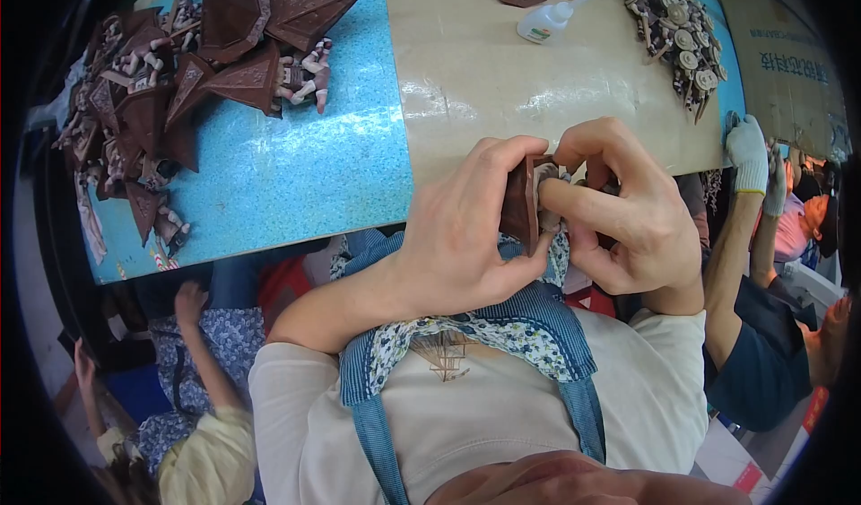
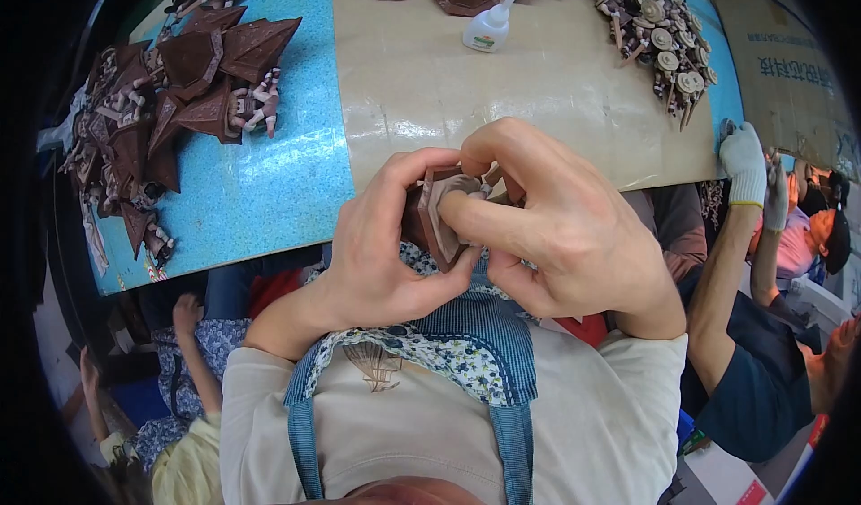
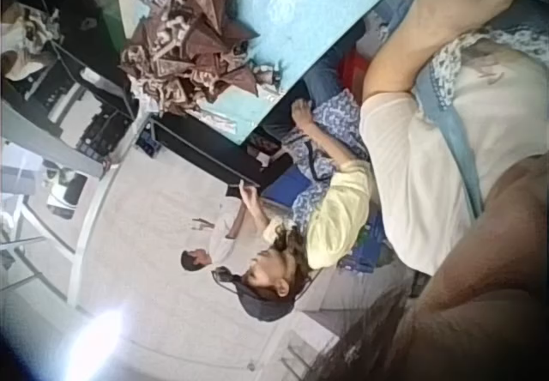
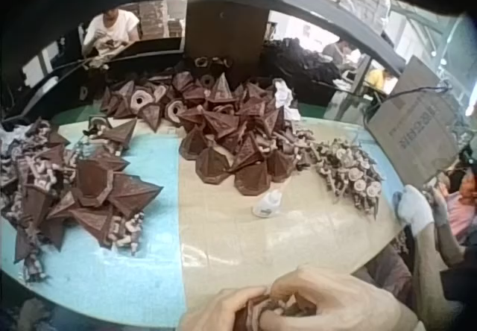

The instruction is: The person assembles figurines by applying glue to the bases from a bottle, pressing figurine pieces into the bases by hand, wiping them with a cloth, and trimming parts with pliers.

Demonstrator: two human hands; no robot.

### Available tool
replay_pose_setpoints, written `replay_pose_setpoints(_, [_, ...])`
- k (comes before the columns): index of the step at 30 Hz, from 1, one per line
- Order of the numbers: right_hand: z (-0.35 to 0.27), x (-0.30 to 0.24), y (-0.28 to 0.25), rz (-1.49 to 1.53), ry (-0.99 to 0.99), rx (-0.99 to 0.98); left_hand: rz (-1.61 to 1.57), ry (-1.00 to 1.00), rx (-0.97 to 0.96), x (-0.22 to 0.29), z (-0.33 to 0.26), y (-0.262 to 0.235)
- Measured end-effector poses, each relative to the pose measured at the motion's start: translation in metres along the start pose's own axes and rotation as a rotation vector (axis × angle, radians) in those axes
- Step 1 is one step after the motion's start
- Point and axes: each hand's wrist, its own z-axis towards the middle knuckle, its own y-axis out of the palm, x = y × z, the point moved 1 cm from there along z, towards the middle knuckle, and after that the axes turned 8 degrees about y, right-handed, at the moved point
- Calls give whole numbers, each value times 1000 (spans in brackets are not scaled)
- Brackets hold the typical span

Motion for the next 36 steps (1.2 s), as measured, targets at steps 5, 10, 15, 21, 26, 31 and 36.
replay_pose_setpoints(5, [-2,6,0,88,-45,-40,-117,-52,-20,-2,-1,1])
replay_pose_setpoints(10, [-5,11,-6,169,-57,0,-2,31,2,-1,0,1])
replay_pose_setpoints(15, [-5,9,-1,122,32,89,32,71,14,-1,1,2])
replay_pose_setpoints(21, [-5,2,0,54,80,68,54,92,24,-3,-1,4])
replay_pose_setpoints(26, [-2,0,-6,-19,66,-91,21,66,-9,-5,-2,8])
replay_pose_setpoints(31, [-1,5,-9,-60,35,-153,-51,18,-46,-9,-1,6])
replay_pose_setpoints(36, [-6,11,-13,112,-96,227,-323,-79,-12,-15,-2,2])
